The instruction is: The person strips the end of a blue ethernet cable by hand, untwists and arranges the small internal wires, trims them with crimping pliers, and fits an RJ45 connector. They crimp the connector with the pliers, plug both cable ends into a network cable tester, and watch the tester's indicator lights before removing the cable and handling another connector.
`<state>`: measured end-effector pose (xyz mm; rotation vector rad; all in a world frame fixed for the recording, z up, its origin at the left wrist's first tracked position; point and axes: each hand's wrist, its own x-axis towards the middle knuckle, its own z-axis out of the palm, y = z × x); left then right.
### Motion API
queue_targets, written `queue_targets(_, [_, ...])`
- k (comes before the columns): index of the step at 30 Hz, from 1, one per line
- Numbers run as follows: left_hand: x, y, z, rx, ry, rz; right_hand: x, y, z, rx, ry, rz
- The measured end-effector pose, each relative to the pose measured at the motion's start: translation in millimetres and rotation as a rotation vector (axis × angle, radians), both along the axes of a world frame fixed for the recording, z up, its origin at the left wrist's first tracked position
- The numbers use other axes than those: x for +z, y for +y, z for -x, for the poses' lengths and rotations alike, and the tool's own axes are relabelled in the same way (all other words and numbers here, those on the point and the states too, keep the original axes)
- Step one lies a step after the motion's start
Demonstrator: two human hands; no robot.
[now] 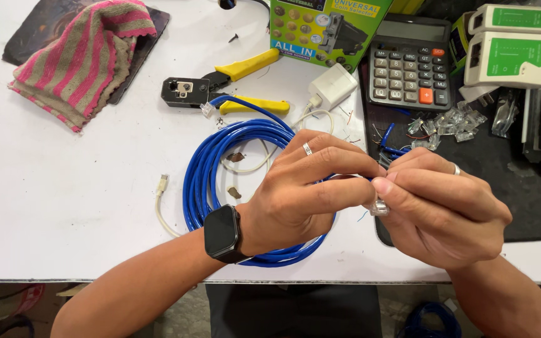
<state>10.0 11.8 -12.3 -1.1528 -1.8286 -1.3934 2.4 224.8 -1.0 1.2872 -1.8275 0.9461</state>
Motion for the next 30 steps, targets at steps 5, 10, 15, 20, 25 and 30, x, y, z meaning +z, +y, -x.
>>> queue_targets(5, [-1.6,0.0,0.1,-0.012,-0.016,-0.002,-2.8,1.1,-3.7,-0.043,-0.029,0.0])
queue_targets(10, [-2.5,0.3,-1.5,-0.018,-0.031,-0.011,-5.3,0.9,-4.1,-0.054,-0.044,0.014])
queue_targets(15, [-2.5,0.6,-2.6,-0.03,-0.051,-0.02,-4.2,1.0,-4.1,-0.033,-0.049,0.012])
queue_targets(20, [-2.2,-0.3,-3.6,-0.048,-0.067,-0.019,-1.4,0.9,-2.1,0.013,-0.013,-0.012])
queue_targets(25, [-1.9,-1.0,-3.5,-0.033,-0.033,-0.008,0.5,0.2,-3.0,0.015,0.005,-0.026])
queue_targets(30, [-0.8,-1.0,-2.9,-0.038,-0.011,-0.003,0.5,-0.3,-2.6,0.02,0.037,-0.02])
